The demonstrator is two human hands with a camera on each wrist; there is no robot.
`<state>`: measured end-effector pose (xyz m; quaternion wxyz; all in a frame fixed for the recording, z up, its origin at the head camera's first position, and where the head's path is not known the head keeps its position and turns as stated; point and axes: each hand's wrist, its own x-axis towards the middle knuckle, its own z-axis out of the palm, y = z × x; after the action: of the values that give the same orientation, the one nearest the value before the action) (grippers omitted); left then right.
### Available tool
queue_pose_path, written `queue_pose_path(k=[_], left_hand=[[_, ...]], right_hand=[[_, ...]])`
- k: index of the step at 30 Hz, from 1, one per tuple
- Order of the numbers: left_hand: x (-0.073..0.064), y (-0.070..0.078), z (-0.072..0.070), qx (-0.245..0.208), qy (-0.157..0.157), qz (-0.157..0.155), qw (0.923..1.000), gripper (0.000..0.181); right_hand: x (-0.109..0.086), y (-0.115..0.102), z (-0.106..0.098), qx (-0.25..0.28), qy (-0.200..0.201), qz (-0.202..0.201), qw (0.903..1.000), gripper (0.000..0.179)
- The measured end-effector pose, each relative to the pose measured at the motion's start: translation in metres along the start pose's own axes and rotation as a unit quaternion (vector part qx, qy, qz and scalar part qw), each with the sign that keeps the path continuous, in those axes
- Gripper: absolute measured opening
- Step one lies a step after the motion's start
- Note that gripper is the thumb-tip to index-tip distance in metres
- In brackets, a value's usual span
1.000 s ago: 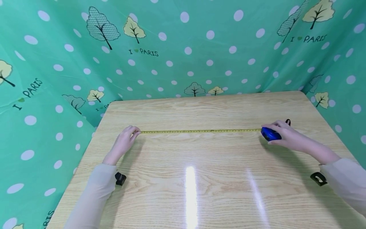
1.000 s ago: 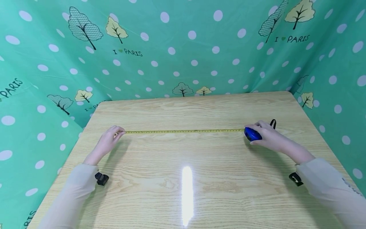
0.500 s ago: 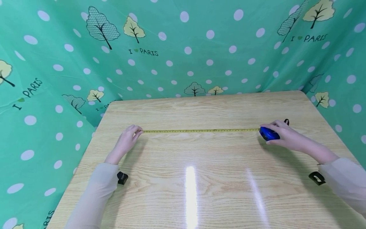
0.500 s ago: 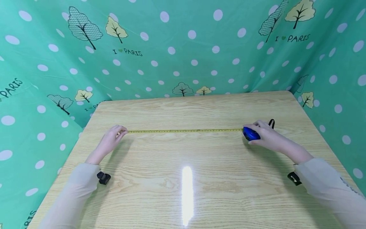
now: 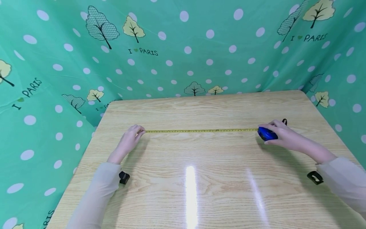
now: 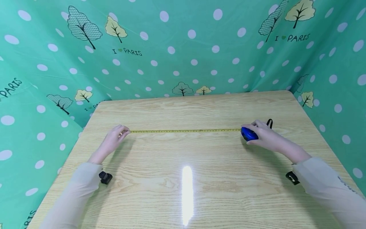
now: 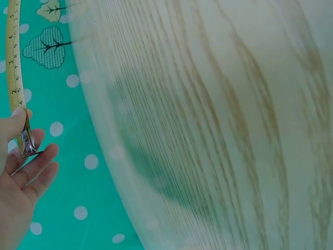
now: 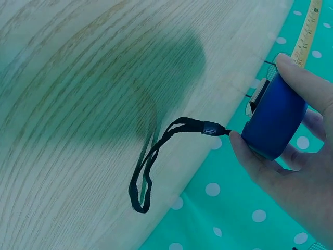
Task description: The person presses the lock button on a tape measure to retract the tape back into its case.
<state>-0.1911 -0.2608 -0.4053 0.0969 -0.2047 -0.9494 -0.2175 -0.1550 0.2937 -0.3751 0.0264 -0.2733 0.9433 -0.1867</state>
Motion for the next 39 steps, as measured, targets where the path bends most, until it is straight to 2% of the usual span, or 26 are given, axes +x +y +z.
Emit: queue_pose_path(k=[9, 18, 29, 39], left_hand=[[0.002, 0.004, 0.001, 0.000, 0.002, 0.008, 1.0000, 0.009], [0.003, 0.008, 0.001, -0.005, -0.005, 0.004, 1.0000, 0.010], [0.005, 0.013, 0.002, -0.007, -0.003, 0.016, 0.9998, 0.010], [0.006, 0.021, 0.000, -0.010, -0.008, 0.009, 0.9999, 0.011]], right_hand=[[0.001, -0.003, 0.000, 0.001, -0.015, 0.013, 0.9998, 0.059], [0.002, -0.004, 0.002, -0.003, -0.005, 0.002, 1.0000, 0.058], [0.004, -0.007, 0.002, 0.002, -0.006, 0.005, 1.0000, 0.058], [0.008, -0.009, 0.005, 0.006, 0.004, -0.006, 1.0000, 0.057]])
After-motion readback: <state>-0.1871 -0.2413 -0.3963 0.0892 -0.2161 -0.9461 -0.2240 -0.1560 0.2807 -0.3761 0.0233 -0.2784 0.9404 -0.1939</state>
